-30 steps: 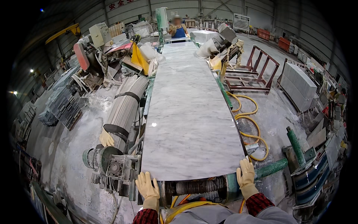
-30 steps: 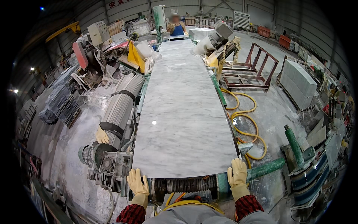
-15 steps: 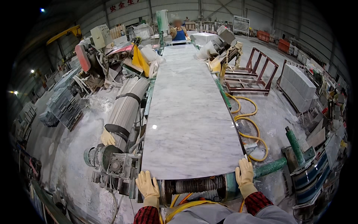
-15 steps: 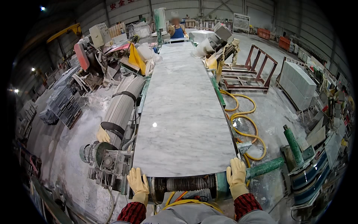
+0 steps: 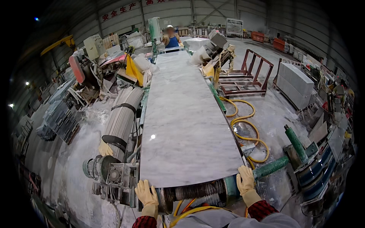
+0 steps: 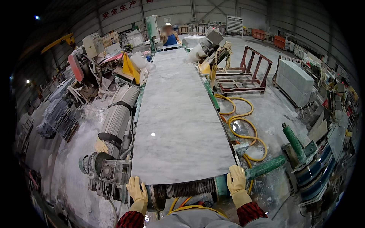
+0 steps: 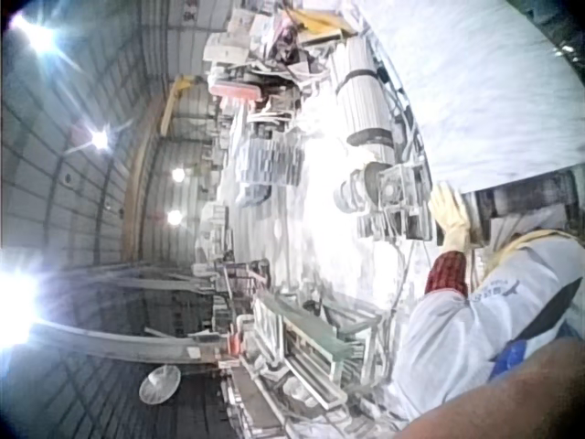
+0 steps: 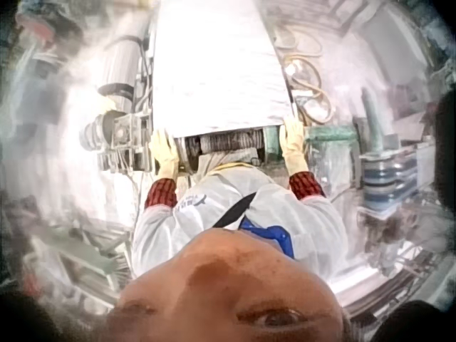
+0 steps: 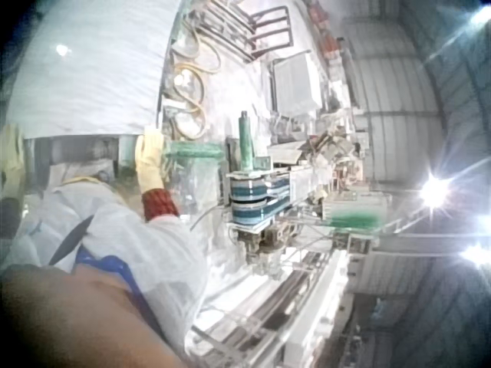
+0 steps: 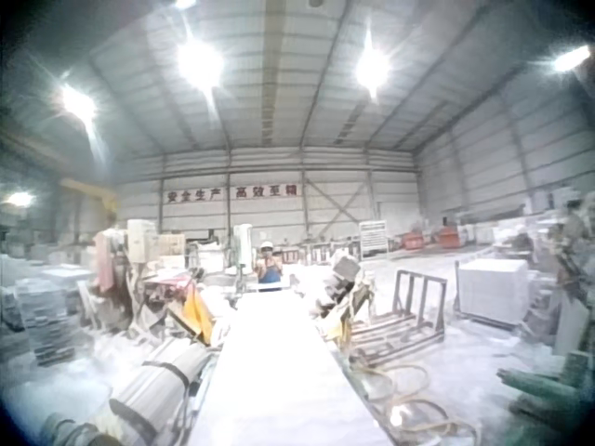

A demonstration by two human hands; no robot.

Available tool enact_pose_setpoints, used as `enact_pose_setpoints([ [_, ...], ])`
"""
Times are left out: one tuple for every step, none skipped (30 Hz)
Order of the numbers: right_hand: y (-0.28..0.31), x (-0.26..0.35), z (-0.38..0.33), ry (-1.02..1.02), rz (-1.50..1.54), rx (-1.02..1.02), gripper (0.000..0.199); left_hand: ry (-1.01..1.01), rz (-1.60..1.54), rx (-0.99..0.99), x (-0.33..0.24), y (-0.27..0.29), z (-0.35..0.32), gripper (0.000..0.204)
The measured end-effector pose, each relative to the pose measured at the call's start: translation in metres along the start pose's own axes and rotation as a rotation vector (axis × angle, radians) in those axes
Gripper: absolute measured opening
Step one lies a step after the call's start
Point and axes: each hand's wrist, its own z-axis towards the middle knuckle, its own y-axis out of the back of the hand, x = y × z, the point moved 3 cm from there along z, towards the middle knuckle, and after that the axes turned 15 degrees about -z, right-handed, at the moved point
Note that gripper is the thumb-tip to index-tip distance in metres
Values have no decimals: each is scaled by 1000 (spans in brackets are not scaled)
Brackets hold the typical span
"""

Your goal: The person guides a large marble slab through a conveyor-based polishing machine. They wear gloves and use both hands to keep the slab aligned as it moves through the machinery. The person repeatedly handles the slab, feeding it into the machine and retrieving it after processing.

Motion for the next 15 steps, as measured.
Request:
enact_pose_setpoints([
  [0,0,1,1,-18,-3,36,-32,-3,4,5,0,1,47],
  [3,2,5,3,-36,-4,37,-61,-5,9,1,5,5,47],
  [6,5,10,6,-53,-5,38,-64,-40,72,-6,12,11,45],
  [7,7,17,-4,-45,69,39,-83,-25,84,-8,12,18,45],
  [11,11,28,-10,-35,140,40,-99,-9,92,-7,11,24,45],
  [11,14,35,-15,-24,212,41,-114,8,99,-6,10,26,45],
  [4,16,37,11,5,157,43,-130,42,69,-3,6,28,46],
  [-5,17,39,35,-17,141,44,-112,45,74,-3,4,29,46],
  [-11,15,40,51,-45,124,45,-101,44,82,-5,0,33,46],
  [-18,12,41,68,-72,106,46,-90,43,89,-6,-4,36,47],
  [-25,10,42,80,-92,94,48,-67,55,91,-4,-8,35,49],
  [-33,8,43,92,-112,81,50,-73,69,72,-3,-10,34,49],
  [-41,5,43,105,-131,71,52,-76,84,55,-3,-12,32,50],
  [-50,2,44,96,-135,103,53,-79,99,37,-2,-13,30,50],
  [-57,-1,45,88,-140,135,54,-12,93,92,4,-17,26,52],
])
